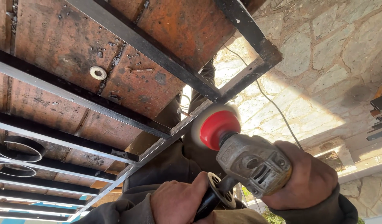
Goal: Grinding or brushing a metal frame using an angle grinder with a wire brush attachment.
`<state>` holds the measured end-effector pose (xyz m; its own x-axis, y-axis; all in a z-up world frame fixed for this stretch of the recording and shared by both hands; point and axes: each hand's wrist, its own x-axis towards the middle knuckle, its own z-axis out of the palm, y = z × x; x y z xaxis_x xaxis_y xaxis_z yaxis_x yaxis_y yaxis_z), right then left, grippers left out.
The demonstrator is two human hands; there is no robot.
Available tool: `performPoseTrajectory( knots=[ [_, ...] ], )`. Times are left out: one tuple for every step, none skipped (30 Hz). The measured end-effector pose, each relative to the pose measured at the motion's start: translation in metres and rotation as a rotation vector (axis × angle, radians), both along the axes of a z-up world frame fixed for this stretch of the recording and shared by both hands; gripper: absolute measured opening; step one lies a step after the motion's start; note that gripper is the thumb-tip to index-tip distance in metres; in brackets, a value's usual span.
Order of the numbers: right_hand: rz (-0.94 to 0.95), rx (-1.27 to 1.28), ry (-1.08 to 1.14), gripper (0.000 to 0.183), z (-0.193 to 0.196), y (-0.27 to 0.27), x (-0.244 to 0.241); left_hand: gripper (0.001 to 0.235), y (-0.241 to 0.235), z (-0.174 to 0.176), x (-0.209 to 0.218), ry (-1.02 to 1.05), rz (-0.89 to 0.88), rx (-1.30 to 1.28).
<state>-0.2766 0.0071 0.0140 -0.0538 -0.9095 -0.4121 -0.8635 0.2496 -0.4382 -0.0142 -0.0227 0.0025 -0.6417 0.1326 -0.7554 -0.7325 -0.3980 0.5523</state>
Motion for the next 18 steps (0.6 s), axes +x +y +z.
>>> performPoseTrajectory(
  knots=[
    [0.000,-0.005,-0.039,0.074,-0.001,0.000,0.001,0.058,0.008,-0.002,0.004,0.005,-0.038,-0.013],
    [0.000,-0.009,-0.079,0.071,-0.001,0.000,0.002,0.065,0.015,-0.004,0.008,0.011,-0.077,-0.027],
    [0.002,-0.008,-0.078,0.071,-0.002,0.004,-0.002,0.065,0.013,-0.003,0.005,0.011,-0.075,-0.026],
    [0.008,-0.005,-0.109,0.069,-0.003,0.008,-0.004,0.064,0.011,-0.002,0.004,0.013,-0.079,0.004],
    [0.019,-0.010,-0.138,0.068,-0.005,0.012,-0.007,0.063,0.010,-0.004,0.002,0.018,-0.079,0.027],
    [0.025,-0.016,-0.134,0.068,-0.005,0.008,-0.009,0.063,-0.002,-0.004,-0.003,0.021,-0.073,0.020],
    [0.009,0.016,-0.064,0.070,-0.002,0.007,-0.010,0.056,-0.013,0.000,-0.008,0.017,-0.022,0.032],
    [-0.007,0.048,0.005,0.071,0.002,0.006,-0.012,0.049,-0.025,0.003,-0.013,0.013,0.030,0.045],
    [-0.013,0.047,0.006,0.071,0.000,0.004,-0.011,0.049,-0.012,-0.001,-0.009,0.013,0.024,0.044],
    [0.020,-0.004,-0.039,0.070,-0.002,0.002,-0.010,0.056,0.001,-0.004,-0.004,-0.021,-0.048,0.039],
    [0.056,-0.057,-0.086,0.068,-0.004,-0.001,-0.008,0.064,0.014,-0.007,0.001,-0.059,-0.116,0.031],
    [0.054,-0.060,-0.088,0.068,-0.005,0.004,-0.008,0.064,0.011,-0.006,-0.002,-0.061,-0.118,0.028],
    [0.044,-0.045,-0.107,0.068,-0.007,0.009,-0.009,0.067,0.010,-0.005,-0.004,-0.063,-0.168,0.009],
    [0.035,-0.030,-0.126,0.068,-0.008,0.014,-0.010,0.071,0.009,-0.004,-0.007,-0.064,-0.218,-0.010],
    [0.038,-0.038,-0.126,0.068,-0.007,0.011,-0.010,0.071,-0.001,-0.003,-0.009,-0.065,-0.216,-0.018],
    [0.034,-0.040,-0.041,0.073,-0.006,0.008,-0.011,0.061,-0.012,-0.002,-0.011,-0.017,-0.095,-0.015],
    [0.025,-0.035,0.046,0.078,-0.003,0.006,-0.012,0.051,-0.023,0.000,-0.014,0.034,0.021,-0.006],
    [0.022,-0.036,0.048,0.078,-0.005,0.008,-0.011,0.051,-0.016,-0.003,-0.010,0.035,0.019,-0.008]
  ],
)
